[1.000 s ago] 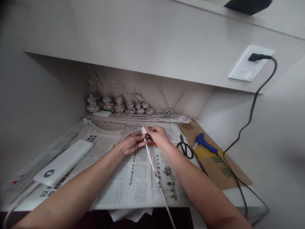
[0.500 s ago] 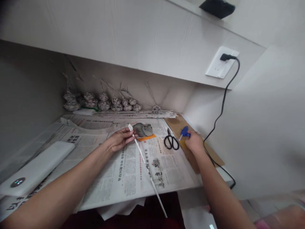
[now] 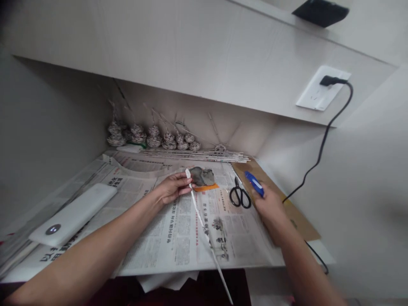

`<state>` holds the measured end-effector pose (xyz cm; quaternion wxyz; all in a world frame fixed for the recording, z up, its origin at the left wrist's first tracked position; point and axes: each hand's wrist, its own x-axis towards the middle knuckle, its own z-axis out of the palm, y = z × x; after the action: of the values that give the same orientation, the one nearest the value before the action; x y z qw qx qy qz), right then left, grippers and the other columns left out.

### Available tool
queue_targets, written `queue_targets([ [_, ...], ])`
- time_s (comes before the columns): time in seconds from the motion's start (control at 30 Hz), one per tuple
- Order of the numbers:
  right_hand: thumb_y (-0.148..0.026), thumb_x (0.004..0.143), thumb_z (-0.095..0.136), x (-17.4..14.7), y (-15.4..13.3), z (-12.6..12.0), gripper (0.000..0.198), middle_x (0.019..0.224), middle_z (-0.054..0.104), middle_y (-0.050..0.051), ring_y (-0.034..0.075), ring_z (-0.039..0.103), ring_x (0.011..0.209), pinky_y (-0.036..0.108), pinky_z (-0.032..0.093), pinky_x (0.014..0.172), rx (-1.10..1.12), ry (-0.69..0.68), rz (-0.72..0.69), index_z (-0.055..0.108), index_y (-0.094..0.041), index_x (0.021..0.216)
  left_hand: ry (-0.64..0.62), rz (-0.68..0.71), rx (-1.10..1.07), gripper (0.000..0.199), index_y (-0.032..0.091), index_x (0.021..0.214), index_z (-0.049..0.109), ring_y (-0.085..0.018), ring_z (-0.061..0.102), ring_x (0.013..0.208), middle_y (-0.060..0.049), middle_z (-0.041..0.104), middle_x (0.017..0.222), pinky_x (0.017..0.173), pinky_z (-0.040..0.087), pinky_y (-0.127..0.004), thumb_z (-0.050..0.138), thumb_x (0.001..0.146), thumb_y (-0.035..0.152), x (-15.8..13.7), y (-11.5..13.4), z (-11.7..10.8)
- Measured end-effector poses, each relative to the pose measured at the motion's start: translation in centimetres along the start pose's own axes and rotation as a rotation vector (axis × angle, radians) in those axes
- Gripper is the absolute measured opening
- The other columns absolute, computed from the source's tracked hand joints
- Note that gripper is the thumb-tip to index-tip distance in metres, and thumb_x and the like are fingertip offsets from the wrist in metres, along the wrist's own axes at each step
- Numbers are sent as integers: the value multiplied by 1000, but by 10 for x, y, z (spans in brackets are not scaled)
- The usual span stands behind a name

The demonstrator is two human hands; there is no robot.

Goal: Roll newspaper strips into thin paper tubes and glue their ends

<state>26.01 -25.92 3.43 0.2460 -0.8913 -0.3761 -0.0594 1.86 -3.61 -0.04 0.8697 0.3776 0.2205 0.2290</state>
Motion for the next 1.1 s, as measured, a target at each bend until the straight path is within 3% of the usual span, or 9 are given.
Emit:
queue_targets([
  [0.13, -45, 84, 49, -43, -57, -4, 31, 76, 63, 4, 19, 57, 66, 31, 46, 63, 397, -289, -159, 60, -21, 100, 0, 10, 27, 27, 11, 89, 62, -15, 67, 67, -5, 65, 77, 54, 56, -20, 74, 65, 8, -2, -1, 2],
  [0.33, -40, 87, 48, -76, -106, 0, 22, 77, 60, 3, 17, 54, 68, 30, 45, 64, 453, -274, -249, 57, -20, 90, -32, 83, 94, 33, 11, 89, 64, -13, 65, 61, -5, 66, 80, 49, 53, -18, 79, 59, 14, -5, -4, 8],
  [0.53, -37, 88, 45, -77, -119, 3, 22, 76, 58, 1, 17, 52, 70, 30, 44, 67, 370, -248, -337, 56, -19, 93, -41, 109, 110, 36, 10, 88, 64, -13, 65, 62, -5, 66, 76, 48, 52, -18, 81, 57, 14, -11, -1, 15],
  [0.87, -35, 90, 43, -80, -124, 3, 22, 82, 61, 3, 19, 56, 76, 31, 45, 71, 276, -218, -362, 55, -19, 100, -69, 141, 75, 37, 10, 89, 65, -14, 66, 62, -5, 66, 76, 51, 54, -19, 81, 56, 13, -10, -1, 13],
  [1.1, -30, 91, 39, -84, -125, 4, 28, 91, 60, 6, 20, 57, 80, 33, 45, 74, 234, -185, -442, 48, -19, 116, -55, 166, 77, 36, 11, 89, 64, -15, 66, 63, -5, 66, 74, 50, 53, -20, 80, 57, 13, -10, -2, 14],
])
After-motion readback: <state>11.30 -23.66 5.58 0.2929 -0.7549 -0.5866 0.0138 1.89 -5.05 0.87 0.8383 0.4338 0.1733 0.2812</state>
